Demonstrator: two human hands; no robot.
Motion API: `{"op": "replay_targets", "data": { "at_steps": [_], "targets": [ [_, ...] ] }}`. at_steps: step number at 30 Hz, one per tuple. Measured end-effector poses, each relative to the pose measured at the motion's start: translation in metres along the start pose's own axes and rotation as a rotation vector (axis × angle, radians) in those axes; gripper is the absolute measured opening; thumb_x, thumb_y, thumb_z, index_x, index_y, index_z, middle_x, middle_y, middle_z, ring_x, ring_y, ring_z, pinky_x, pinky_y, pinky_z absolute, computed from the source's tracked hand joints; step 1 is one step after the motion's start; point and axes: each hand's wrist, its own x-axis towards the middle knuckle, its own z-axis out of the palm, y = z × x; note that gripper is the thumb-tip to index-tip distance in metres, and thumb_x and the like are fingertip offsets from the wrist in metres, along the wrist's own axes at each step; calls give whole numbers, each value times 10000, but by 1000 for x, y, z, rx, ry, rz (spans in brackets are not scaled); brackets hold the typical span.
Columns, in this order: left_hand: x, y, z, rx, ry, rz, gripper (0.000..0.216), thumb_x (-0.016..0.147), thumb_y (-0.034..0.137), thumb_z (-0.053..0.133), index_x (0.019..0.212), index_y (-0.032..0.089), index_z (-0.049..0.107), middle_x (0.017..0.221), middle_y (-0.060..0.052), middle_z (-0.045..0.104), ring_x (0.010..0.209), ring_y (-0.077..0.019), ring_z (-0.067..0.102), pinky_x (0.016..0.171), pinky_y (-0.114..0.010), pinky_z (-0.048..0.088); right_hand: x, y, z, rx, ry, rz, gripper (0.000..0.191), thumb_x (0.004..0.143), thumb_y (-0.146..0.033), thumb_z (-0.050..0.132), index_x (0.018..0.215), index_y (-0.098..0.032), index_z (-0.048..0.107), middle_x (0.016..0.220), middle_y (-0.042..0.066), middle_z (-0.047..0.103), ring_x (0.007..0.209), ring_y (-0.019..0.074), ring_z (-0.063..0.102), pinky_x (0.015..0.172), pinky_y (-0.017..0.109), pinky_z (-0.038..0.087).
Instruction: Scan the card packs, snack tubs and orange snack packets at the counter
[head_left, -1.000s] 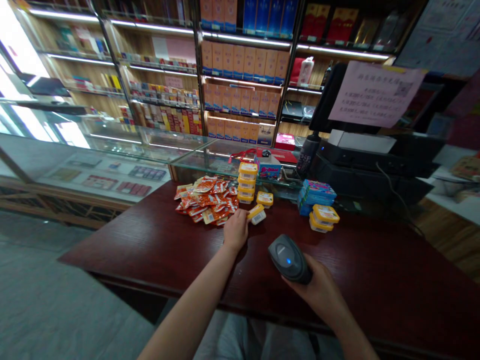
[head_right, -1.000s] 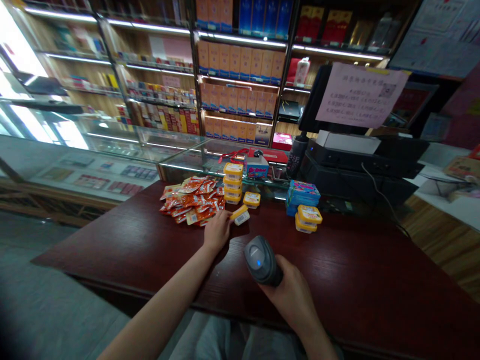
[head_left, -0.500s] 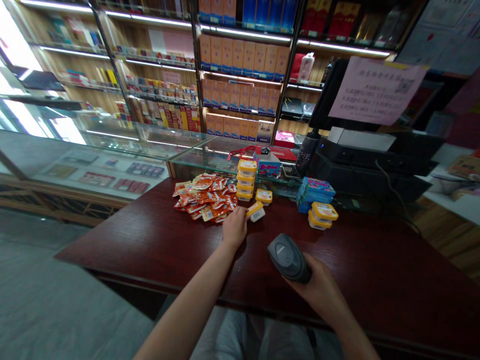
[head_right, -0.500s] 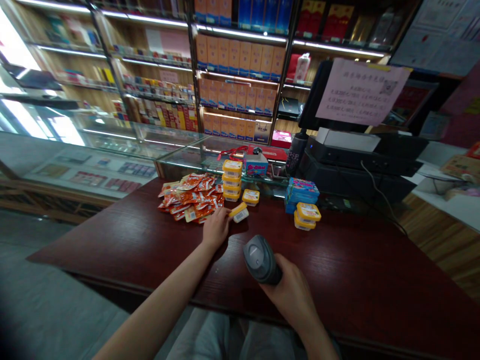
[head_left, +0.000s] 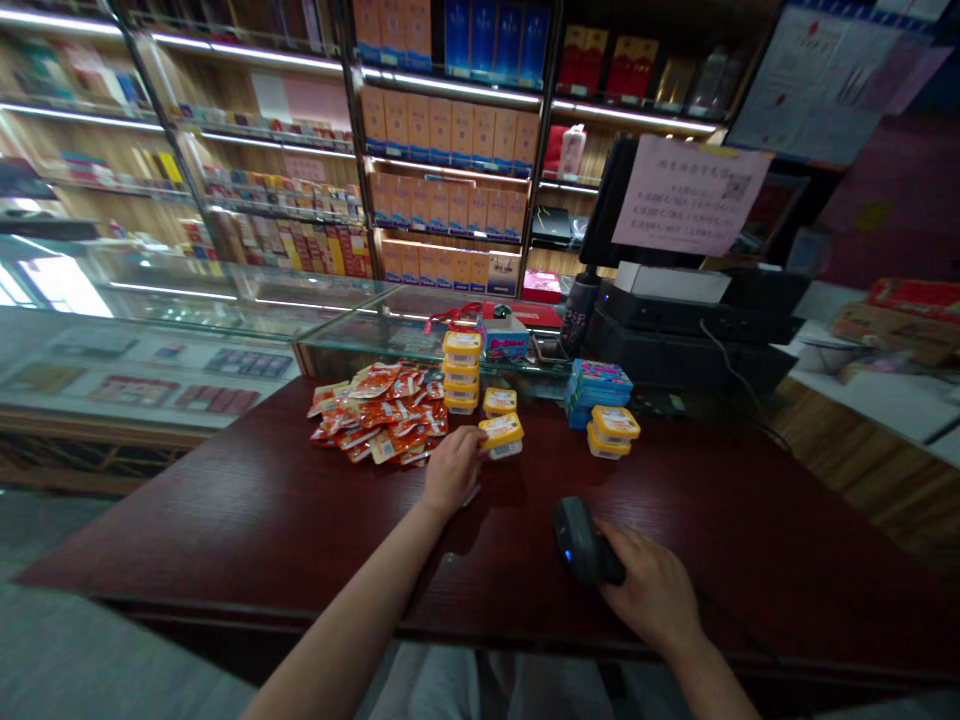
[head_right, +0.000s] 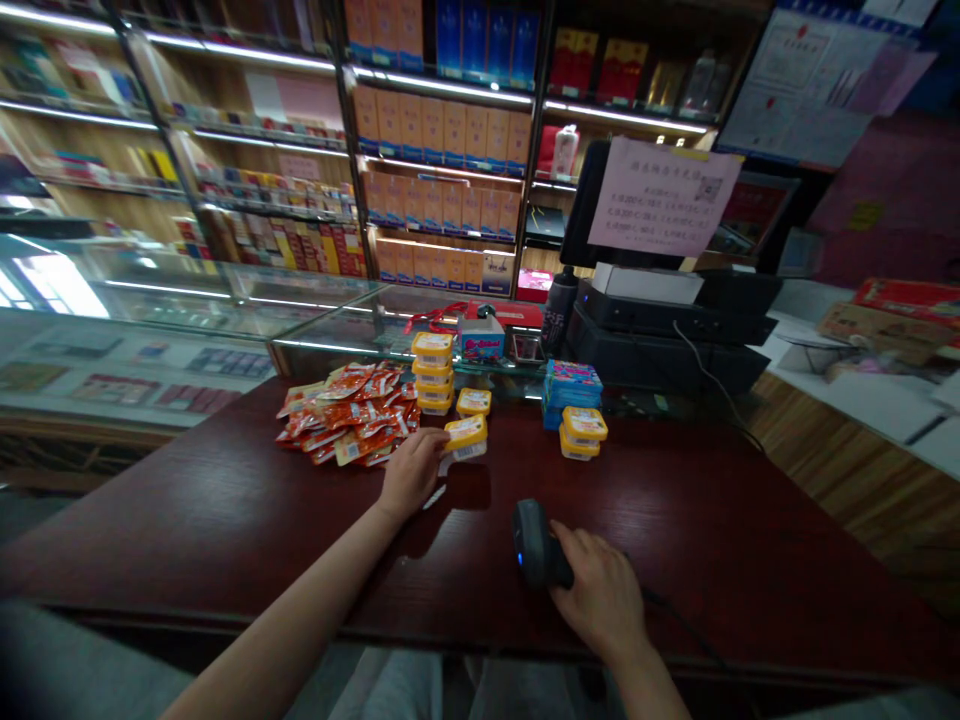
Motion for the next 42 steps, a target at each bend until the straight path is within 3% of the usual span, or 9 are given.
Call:
{"op": "replay_targets", "data": {
  "at_steps": [7,15,21,27,33,37,42],
  "targets": [
    [42,46,13,48,-55,204,206,913,187,440,1069,206,573,1077,-56,642,962,-167,599,822,-293,487,-3,3,9,6,88,-14,468,681,-110,525,1137,-197,590,988,70,695,894,236,633,776,340,473],
    [115,111,53,159,-165,355,239,952,246,370,1062,185,573,1090,-71,620,964,-187,561,777,-304,467,-6,3,12,-6,129,-2,442,703,-141,593,1143,-183,588,990,71,693,914,241,621,804,340,441],
    [141,128,79,235,-259,527,248,948,210,363,1062,149,575,1045,-107,600,965,-207,525,764,-325,460,0,-3,1,66,41,74,469,694,-88,571,1147,-203,603,967,46,689,915,223,612,828,325,428],
    [142,121,90,238,-274,555,270,959,214,342,1084,168,577,1101,-91,603,1022,-204,521,794,-320,464,0,-2,1,76,18,82,455,713,-132,585,1162,-201,597,972,51,685,916,226,610,819,330,424],
    [118,99,85,96,-153,475,335,949,274,391,1249,192,515,1259,-86,556,1156,-199,480,939,-328,432,-2,1,7,60,57,58,453,700,-136,582,1145,-217,591,947,46,690,900,229,619,796,331,431],
    [89,58,73,96,-157,248,287,935,295,412,1157,219,576,1172,-75,590,1069,-200,525,933,-342,437,-2,1,5,59,38,44,477,688,-103,554,1155,-199,581,954,53,687,894,222,624,824,337,442],
    [73,1,58,269,-223,-172,268,913,211,415,1116,189,589,1167,-94,584,1020,-216,566,893,-337,460,-4,5,8,44,35,13,473,704,-117,556,1167,-214,576,985,49,690,903,217,630,813,327,456]
  ]
}}
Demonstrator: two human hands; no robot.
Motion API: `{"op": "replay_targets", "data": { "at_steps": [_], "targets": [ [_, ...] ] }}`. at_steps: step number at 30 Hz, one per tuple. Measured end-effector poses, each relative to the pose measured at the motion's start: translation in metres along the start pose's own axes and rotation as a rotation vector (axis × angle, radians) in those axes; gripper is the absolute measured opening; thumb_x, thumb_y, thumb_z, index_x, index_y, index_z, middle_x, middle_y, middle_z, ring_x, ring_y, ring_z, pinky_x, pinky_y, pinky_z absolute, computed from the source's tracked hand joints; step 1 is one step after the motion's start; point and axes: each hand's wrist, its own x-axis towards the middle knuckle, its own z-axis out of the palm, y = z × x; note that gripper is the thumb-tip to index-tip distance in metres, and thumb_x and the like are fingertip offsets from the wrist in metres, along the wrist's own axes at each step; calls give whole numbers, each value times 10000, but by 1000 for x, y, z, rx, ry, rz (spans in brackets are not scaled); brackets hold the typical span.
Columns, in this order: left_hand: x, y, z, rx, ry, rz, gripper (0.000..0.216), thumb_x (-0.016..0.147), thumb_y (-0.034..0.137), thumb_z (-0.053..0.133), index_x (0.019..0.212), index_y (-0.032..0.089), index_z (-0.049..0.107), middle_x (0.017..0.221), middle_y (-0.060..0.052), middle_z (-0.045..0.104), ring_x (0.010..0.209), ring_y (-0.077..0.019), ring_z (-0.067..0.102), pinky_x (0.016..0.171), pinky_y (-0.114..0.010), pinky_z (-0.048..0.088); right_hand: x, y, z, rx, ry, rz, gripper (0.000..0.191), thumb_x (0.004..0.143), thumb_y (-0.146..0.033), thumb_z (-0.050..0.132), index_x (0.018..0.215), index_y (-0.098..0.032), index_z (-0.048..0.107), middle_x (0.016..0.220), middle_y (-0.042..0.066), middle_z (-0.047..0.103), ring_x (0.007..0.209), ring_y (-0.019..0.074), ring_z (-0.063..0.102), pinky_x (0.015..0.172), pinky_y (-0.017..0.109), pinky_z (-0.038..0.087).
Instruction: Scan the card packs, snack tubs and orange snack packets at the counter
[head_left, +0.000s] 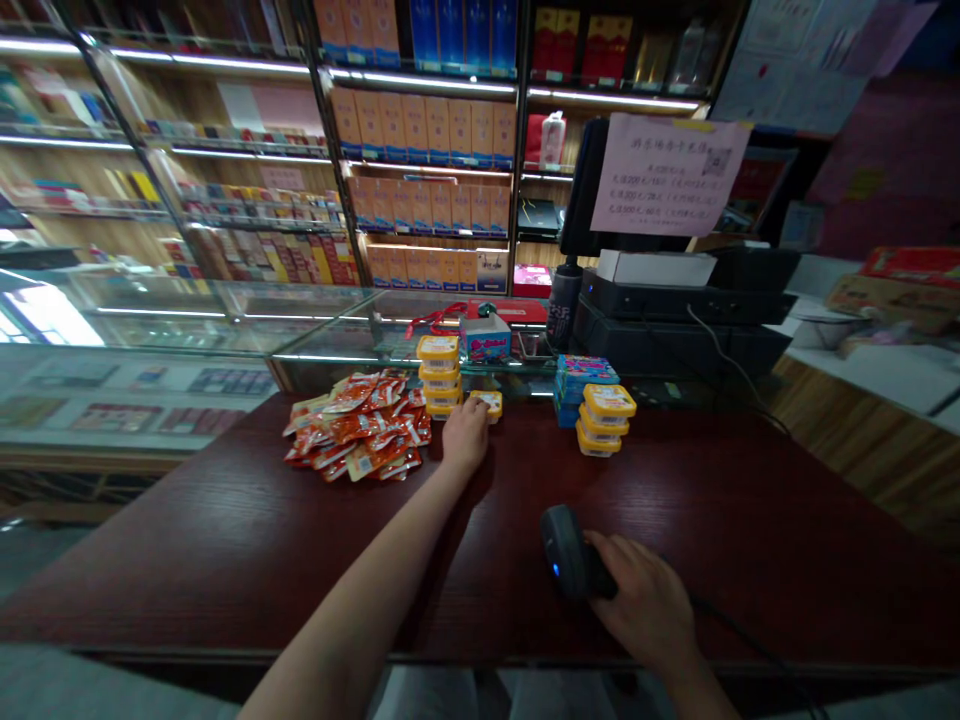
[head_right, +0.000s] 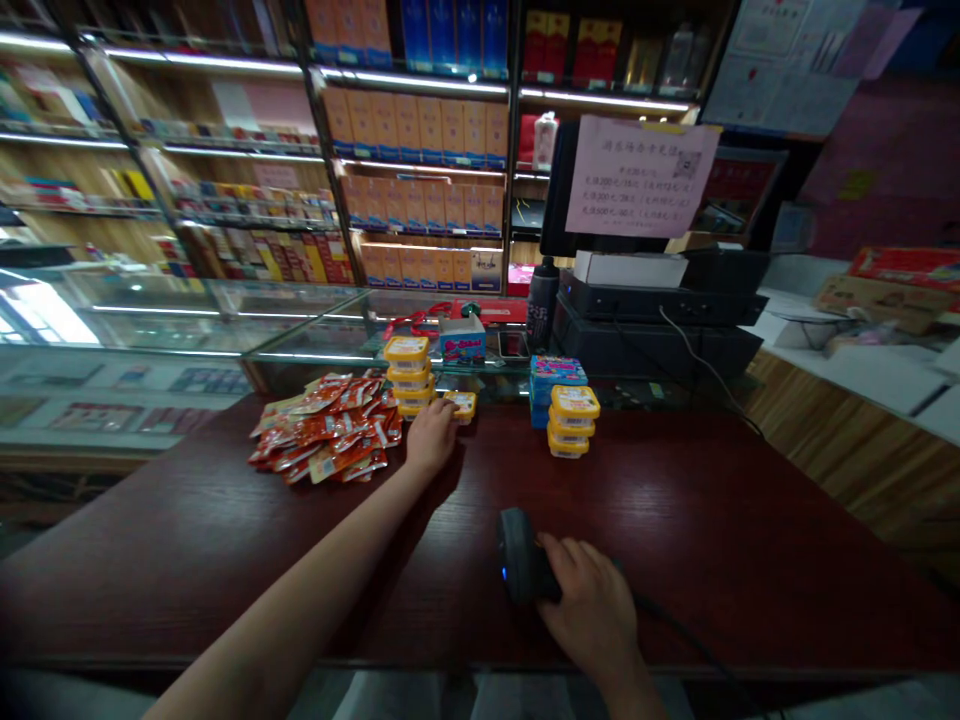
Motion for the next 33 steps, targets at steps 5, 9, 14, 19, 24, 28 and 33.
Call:
{"op": "replay_targets", "data": {
  "at_steps": [5,9,14,19,24,28,33],
  "targets": [
    [16,-27,1,65,-187,-35,286,919,149,371,1103,173,589,1157,-109,583,979,-200,617,823,-306,487,-2,0,5,-39,39,12,469,697,-111,550,1153,-214,586,1009,55,689,908,226,634,779,332,466],
    [23,-29,1,144,-255,64,266,904,128,391,1062,131,605,1083,-135,598,937,-233,638,785,-332,503,-1,1,4,-56,27,2,468,696,-115,545,1149,-221,592,1000,54,697,897,223,642,769,323,475],
    [9,-25,-8,159,-236,117,273,913,134,364,1076,121,584,1031,-142,604,941,-246,636,765,-337,505,0,3,2,-45,9,-13,479,686,-109,544,1149,-221,591,1022,55,698,911,221,643,780,317,485],
    [-25,-22,-23,44,-168,-52,195,912,169,413,1022,145,573,1003,-108,620,888,-207,638,782,-311,485,-3,0,3,-63,30,-5,475,679,-100,545,1142,-199,590,1024,70,700,924,233,640,793,332,484],
    [-60,-28,-30,-149,-29,-167,164,903,183,449,1010,167,572,1030,-94,630,928,-197,624,827,-304,474,-2,0,-2,-48,-9,-12,455,702,-121,548,1148,-208,582,1061,71,695,948,233,640,789,331,480],
    [-77,-34,-29,-320,106,-213,124,868,211,512,970,177,574,993,-77,641,920,-194,622,822,-307,488,8,-8,-14,9,-88,75,381,734,-154,552,1104,-229,606,1046,57,704,888,231,663,748,337,479],
    [-84,-36,-27,-402,141,-277,121,849,239,554,954,191,593,980,-57,658,885,-174,636,757,-276,486,24,-41,-29,151,-131,208,324,754,-204,578,1071,-265,608,980,33,727,852,248,690,705,329,468]
  ]
}}
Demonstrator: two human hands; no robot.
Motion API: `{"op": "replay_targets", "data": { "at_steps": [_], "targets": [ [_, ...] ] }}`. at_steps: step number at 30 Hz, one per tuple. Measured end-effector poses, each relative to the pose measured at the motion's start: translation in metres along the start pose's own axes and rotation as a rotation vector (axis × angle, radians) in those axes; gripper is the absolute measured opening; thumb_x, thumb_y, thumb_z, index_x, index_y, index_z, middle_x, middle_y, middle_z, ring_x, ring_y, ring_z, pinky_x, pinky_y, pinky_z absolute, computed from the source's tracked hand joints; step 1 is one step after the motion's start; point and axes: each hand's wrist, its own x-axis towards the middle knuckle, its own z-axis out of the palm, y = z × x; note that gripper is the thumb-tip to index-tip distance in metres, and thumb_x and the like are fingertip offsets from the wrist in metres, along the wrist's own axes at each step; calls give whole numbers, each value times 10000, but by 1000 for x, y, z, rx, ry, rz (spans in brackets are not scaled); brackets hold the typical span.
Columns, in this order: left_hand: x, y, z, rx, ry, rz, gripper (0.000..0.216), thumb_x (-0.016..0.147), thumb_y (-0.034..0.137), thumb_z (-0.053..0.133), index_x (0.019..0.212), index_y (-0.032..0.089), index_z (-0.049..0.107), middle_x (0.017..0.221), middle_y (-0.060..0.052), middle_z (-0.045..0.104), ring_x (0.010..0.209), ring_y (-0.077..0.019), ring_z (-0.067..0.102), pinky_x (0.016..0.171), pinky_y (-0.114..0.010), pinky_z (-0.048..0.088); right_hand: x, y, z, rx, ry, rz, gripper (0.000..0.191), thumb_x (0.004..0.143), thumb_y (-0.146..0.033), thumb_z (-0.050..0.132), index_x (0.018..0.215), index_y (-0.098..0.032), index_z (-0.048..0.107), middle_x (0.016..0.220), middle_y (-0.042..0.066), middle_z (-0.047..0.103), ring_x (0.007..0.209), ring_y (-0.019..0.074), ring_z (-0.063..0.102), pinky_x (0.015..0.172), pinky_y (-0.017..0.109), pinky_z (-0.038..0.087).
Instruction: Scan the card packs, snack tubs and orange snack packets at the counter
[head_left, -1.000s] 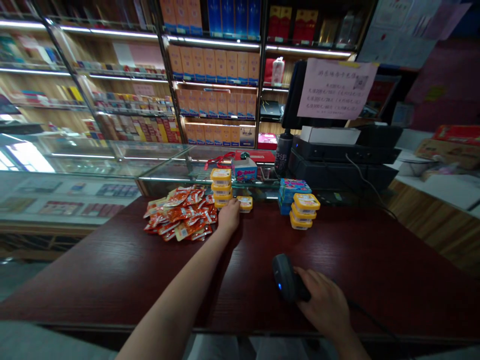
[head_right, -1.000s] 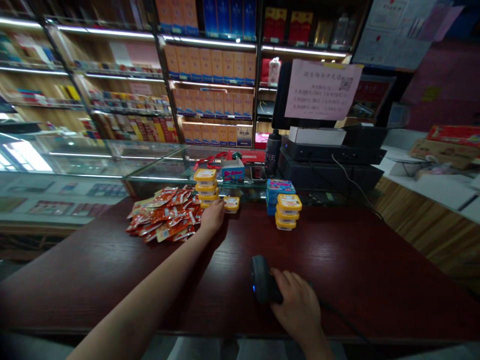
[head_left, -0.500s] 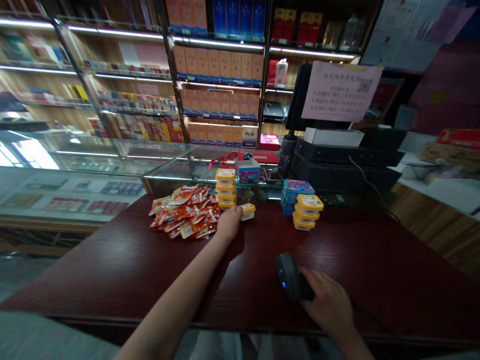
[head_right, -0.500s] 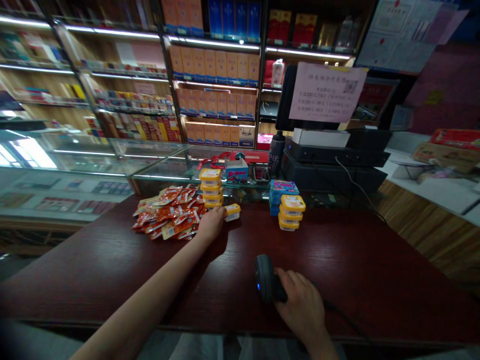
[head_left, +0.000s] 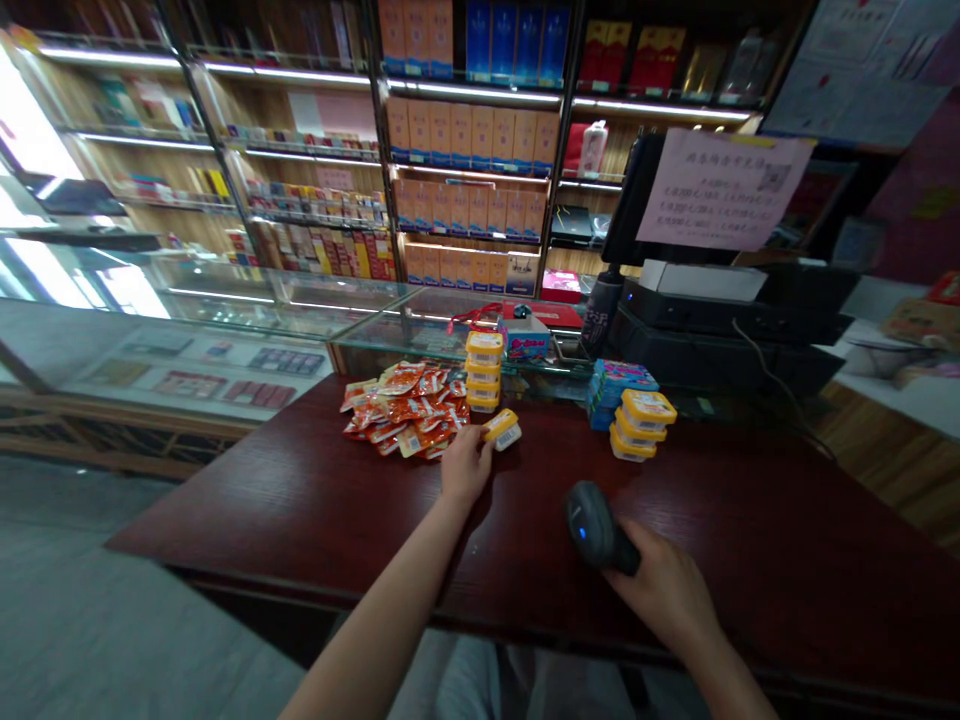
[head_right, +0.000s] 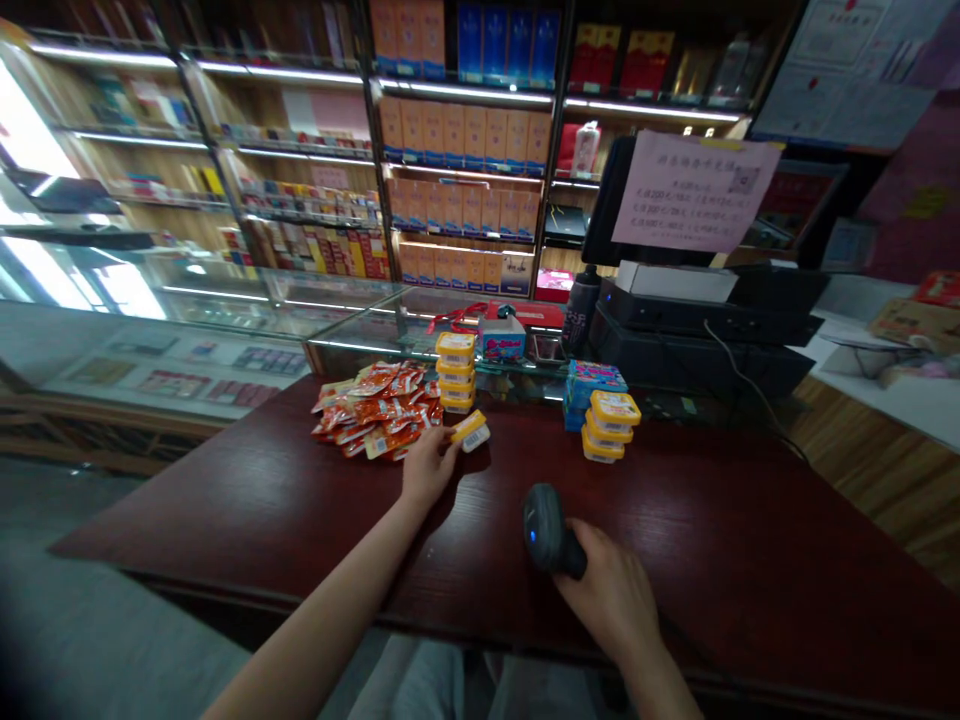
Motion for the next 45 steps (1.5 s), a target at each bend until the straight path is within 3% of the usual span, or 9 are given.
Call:
{"op": "replay_targets", "data": {
  "at_steps": [6,10,17,24,30,34,38,45],
  "targets": [
    [-2,-2,0,35,11,-78,117,847,263,575,941,202,608,1007,-38,674,884,-163,644,714,-257,457,6,-42,0,35,20,-13,227,734,-238,608,960,-247,597,860,30,732,755,244,683,616,291,402],
    [-3,-5,1,17,23,-70,101,845,254,578,922,196,605,981,-37,672,865,-156,640,720,-251,455,12,-54,-2,109,-23,-10,248,720,-230,633,967,-253,619,864,31,735,819,254,677,650,292,411],
    [-3,-7,2,35,17,-24,92,836,223,577,921,195,602,950,-48,665,856,-167,630,731,-263,462,17,-49,3,303,-40,-83,261,708,-218,642,967,-252,655,857,28,743,742,216,684,662,283,462],
    [-3,-8,3,-24,35,-47,99,831,233,589,923,200,606,975,-48,668,882,-173,639,728,-262,478,19,-46,4,297,-74,-65,286,709,-256,623,993,-228,652,894,59,745,792,245,686,717,316,475],
    [-2,-10,4,-77,42,-37,94,836,229,577,921,199,602,978,-56,664,897,-180,641,754,-280,496,16,-49,0,242,-85,-90,234,714,-283,620,941,-234,649,837,46,736,775,240,683,663,291,460],
    [-1,-11,5,-121,35,-32,91,825,182,569,912,189,595,983,-61,662,909,-179,636,776,-289,503,10,-40,-3,77,-106,-61,251,686,-215,622,932,-261,637,846,8,729,780,239,684,645,292,447],
    [0,-11,4,-153,34,5,100,819,157,561,908,186,597,977,-60,660,907,-177,632,806,-300,504,2,-13,0,-91,-56,-67,340,700,-178,586,1026,-263,623,939,15,727,822,244,685,689,322,460],
    [6,1,-3,-225,33,266,130,850,154,514,953,188,584,961,-58,653,923,-175,616,835,-318,500,-4,29,16,-211,66,-180,479,708,-131,518,1177,-209,580,1072,60,701,940,233,654,771,327,476]
  ]
}}
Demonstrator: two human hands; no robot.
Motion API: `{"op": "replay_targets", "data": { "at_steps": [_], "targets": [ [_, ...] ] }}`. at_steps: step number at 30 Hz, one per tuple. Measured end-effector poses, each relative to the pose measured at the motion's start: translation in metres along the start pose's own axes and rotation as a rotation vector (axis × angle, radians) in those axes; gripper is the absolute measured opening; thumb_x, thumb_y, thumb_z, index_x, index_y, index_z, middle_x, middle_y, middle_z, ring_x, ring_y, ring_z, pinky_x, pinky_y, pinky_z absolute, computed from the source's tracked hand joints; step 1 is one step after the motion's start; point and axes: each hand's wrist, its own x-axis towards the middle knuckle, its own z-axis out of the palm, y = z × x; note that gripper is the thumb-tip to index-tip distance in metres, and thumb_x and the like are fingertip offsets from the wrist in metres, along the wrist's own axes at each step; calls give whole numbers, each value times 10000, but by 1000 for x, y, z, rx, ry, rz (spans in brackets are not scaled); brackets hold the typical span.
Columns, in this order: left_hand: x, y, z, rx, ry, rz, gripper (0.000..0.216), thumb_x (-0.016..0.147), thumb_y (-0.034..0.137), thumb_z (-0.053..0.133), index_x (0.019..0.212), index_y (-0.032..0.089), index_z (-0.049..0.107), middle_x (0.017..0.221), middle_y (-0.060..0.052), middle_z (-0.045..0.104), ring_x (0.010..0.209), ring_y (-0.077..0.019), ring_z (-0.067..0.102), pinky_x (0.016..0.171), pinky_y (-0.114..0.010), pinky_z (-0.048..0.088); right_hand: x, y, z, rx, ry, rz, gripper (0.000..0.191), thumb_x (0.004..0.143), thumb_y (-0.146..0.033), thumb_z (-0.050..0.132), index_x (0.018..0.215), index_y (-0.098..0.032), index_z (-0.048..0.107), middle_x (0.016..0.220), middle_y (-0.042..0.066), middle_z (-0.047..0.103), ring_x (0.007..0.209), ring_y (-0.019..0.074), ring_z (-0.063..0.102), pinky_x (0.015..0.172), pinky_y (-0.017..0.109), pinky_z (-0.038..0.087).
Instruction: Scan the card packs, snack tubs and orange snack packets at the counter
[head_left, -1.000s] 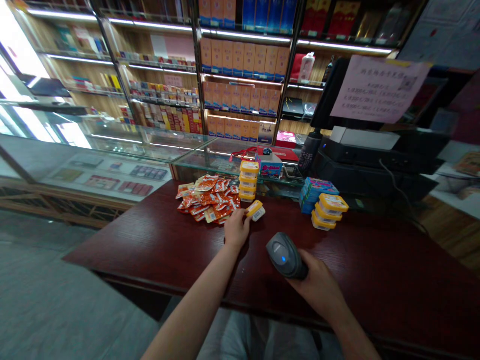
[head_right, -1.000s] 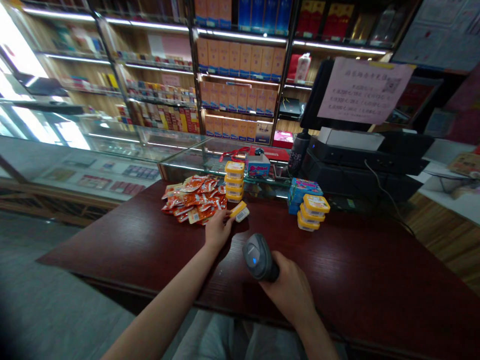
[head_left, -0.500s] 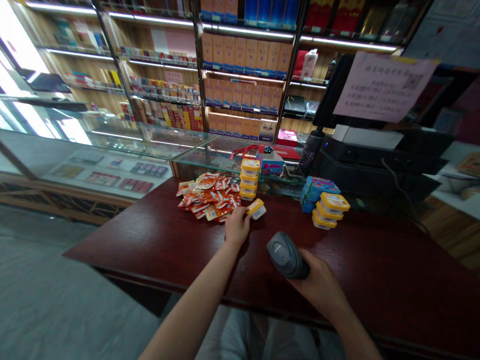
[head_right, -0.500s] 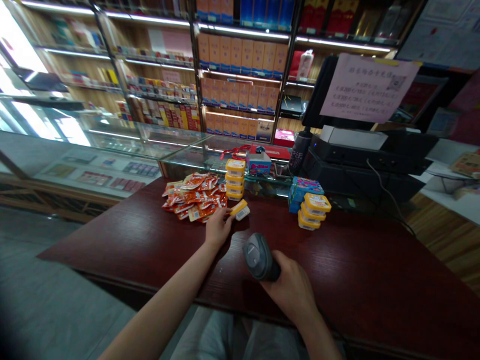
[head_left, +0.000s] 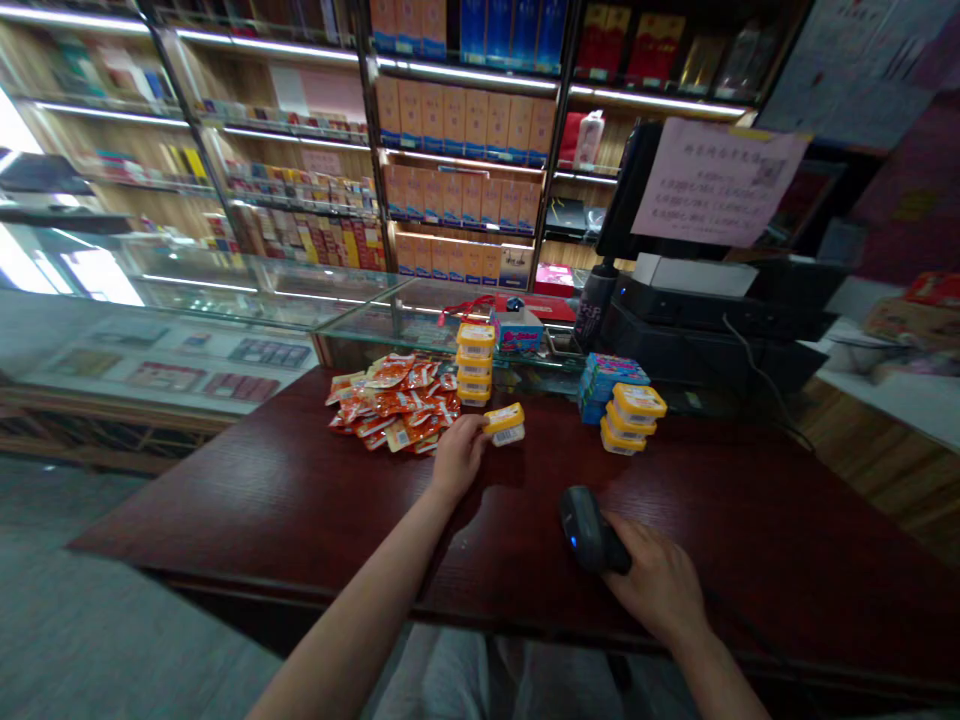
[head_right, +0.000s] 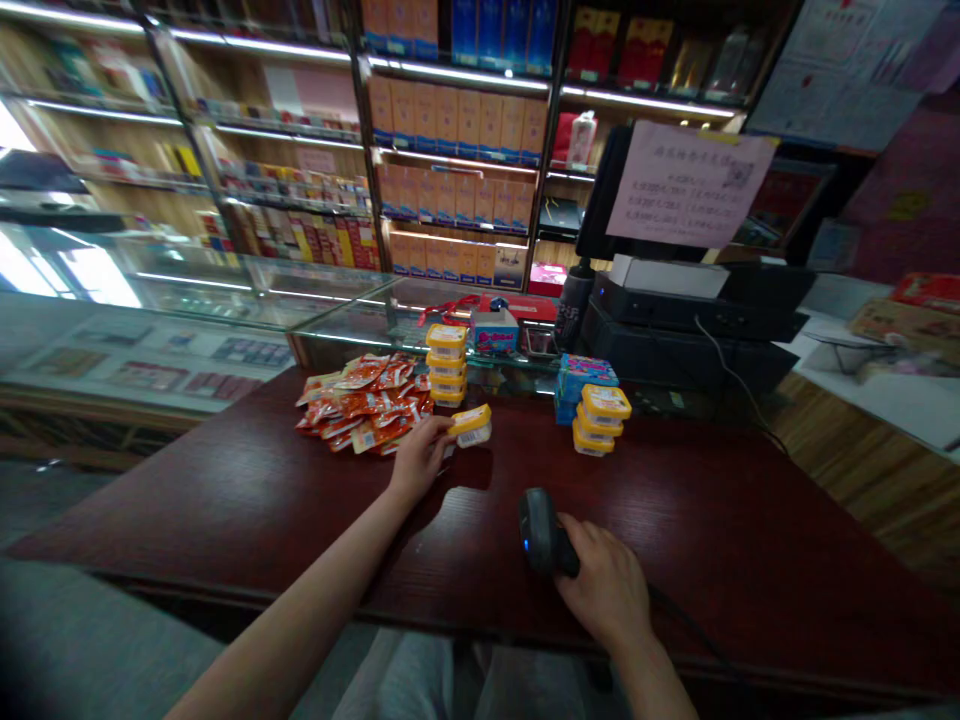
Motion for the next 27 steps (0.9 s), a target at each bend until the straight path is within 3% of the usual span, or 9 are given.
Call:
{"op": "replay_targets", "data": {
  "at_steps": [7,16,21,27],
  "targets": [
    [42,49,21,-13,-28,242,127,867,175,514,978,189,573,966,-63,650,923,-186,608,824,-322,494,0,-2,6,31,13,66,468,722,-126,519,1180,-187,591,1025,70,695,967,233,624,850,337,444],
    [106,131,90,109,-194,377,140,900,217,472,973,182,587,1013,-77,637,953,-195,601,838,-311,476,3,-5,2,83,-16,108,444,731,-143,570,1169,-214,593,987,44,684,943,230,605,821,331,411],
    [125,146,116,189,-270,394,156,897,180,446,968,180,586,1014,-78,626,911,-191,587,823,-315,475,3,-6,3,76,-4,120,433,743,-148,583,1171,-215,595,1003,45,685,941,232,600,806,331,399],
    [128,143,130,207,-342,450,165,900,182,450,971,172,598,1020,-97,624,956,-204,584,855,-337,480,3,-4,5,89,-6,109,452,717,-133,593,1163,-205,597,988,43,676,937,236,594,809,338,397]
  ]
}}
